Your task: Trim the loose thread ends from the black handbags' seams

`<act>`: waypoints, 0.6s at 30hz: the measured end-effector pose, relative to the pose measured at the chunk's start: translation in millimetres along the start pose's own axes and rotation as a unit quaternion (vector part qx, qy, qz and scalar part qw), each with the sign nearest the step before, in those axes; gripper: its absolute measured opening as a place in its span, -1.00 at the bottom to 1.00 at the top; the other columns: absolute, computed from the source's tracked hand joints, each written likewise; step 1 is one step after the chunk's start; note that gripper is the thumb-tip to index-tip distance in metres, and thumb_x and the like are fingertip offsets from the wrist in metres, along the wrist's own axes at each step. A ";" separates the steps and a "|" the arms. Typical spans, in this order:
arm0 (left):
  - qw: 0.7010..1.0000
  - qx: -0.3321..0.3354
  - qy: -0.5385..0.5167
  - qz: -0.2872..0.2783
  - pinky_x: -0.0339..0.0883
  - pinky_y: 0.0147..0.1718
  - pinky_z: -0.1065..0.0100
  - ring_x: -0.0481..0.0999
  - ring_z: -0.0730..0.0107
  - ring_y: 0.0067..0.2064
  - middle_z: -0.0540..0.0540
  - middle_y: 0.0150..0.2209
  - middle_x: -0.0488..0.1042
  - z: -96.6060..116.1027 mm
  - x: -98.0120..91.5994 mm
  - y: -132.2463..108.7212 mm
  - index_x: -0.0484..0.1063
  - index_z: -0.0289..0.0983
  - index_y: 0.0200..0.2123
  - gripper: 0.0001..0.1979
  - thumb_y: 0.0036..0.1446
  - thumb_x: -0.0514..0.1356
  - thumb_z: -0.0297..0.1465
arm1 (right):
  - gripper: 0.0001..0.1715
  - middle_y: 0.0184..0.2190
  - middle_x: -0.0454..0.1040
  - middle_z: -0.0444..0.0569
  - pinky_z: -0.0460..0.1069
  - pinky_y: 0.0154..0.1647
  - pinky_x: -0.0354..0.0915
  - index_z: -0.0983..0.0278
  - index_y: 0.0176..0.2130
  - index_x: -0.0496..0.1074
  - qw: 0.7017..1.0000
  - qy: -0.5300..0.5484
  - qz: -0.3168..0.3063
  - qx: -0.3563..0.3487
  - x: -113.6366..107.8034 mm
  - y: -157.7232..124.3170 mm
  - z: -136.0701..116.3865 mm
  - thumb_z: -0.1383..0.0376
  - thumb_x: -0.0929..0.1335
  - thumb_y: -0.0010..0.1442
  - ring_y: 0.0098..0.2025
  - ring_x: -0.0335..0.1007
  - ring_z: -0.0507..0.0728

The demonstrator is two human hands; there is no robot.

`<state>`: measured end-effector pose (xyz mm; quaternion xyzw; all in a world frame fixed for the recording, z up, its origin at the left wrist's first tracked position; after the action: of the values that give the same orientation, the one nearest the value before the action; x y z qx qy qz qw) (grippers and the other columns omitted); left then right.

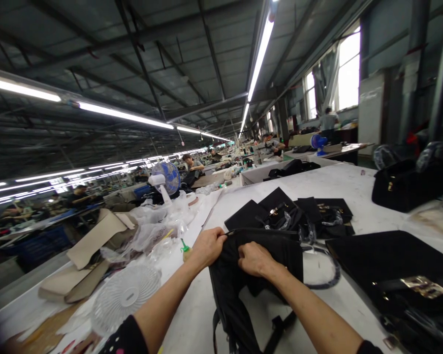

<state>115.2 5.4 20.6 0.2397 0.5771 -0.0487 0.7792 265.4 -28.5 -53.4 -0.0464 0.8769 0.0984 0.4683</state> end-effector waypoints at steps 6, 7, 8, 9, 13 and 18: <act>1.000 -0.004 -0.016 -0.009 0.17 -0.35 0.37 0.45 0.31 -0.32 -0.07 -0.39 0.52 0.1 -3.8 -3.7 0.46 -0.20 -0.39 -0.81 0.11 0.06 -0.33 | -0.76 -0.39 0.48 -0.09 -0.08 -0.24 0.21 0.24 -0.19 0.42 0.967 0.044 0.233 -0.090 -38.3 -11.7 -18.8 0.31 0.23 0.15 -0.32 0.36 0.05; 1.000 0.000 -0.020 -0.010 0.17 -0.34 0.37 0.44 0.32 -0.32 -0.07 -0.39 0.52 1.0 -4.2 -4.1 0.46 -0.20 -0.39 -0.81 0.12 0.06 -0.34 | -0.73 -0.28 0.49 -0.06 -0.05 -0.14 0.21 0.23 -0.13 0.40 0.955 0.018 0.279 -0.103 -44.7 -10.1 -20.4 0.30 0.26 0.15 -0.21 0.36 0.08; 1.000 0.006 -0.024 -0.011 0.17 -0.34 0.37 0.44 0.32 -0.32 -0.06 -0.39 0.52 1.7 -4.3 -4.2 0.46 -0.21 -0.39 -0.82 0.12 0.06 -0.34 | -0.68 -0.20 0.48 -0.04 -0.02 -0.07 0.20 0.22 -0.08 0.39 0.949 -0.007 0.293 -0.112 -49.4 -6.6 -21.1 0.30 0.29 0.13 -0.14 0.34 0.11; 0.999 0.010 -0.028 -0.011 0.17 -0.33 0.37 0.44 0.33 -0.32 -0.06 -0.40 0.52 2.2 -4.3 -4.3 0.45 -0.21 -0.40 -0.82 0.12 0.06 -0.34 | -0.64 -0.15 0.48 -0.04 -0.01 -0.05 0.19 0.20 -0.05 0.38 0.952 -0.024 0.280 -0.118 -52.2 -1.5 -20.6 0.30 0.31 0.11 -0.10 0.33 0.12; 0.998 0.015 -0.057 -0.009 0.17 -0.34 0.39 0.43 0.35 -0.34 -0.03 -0.42 0.51 -0.7 -2.4 -4.1 0.46 -0.20 -0.41 -0.83 0.11 0.08 -0.34 | -0.74 -0.25 0.53 -0.16 -0.04 -0.21 0.23 0.09 -0.14 0.44 0.980 -0.014 0.185 -0.066 -54.2 20.6 -10.6 0.26 0.33 0.11 -0.21 0.41 0.09; 0.996 0.006 -0.090 -0.010 0.16 -0.35 0.40 0.42 0.37 -0.35 -0.02 -0.43 0.50 -8.1 0.3 -4.1 0.47 -0.21 -0.42 -0.83 0.10 0.10 -0.33 | -0.70 -0.36 0.55 -0.24 -0.09 -0.27 0.21 0.05 -0.16 0.45 0.984 0.036 0.164 -0.053 -54.7 31.4 -3.9 0.29 0.35 0.06 -0.29 0.43 0.04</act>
<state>106.7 5.3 17.3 0.2334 0.5068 -0.0814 0.8259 287.2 0.7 -1.8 0.0696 0.8824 0.2183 0.4108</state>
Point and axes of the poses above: each hand's wrist, its own y-axis towards the middle knuckle, its own x-axis out of the palm, z = x × y, the point moved 2 cm from there along y, towards the middle knuckle
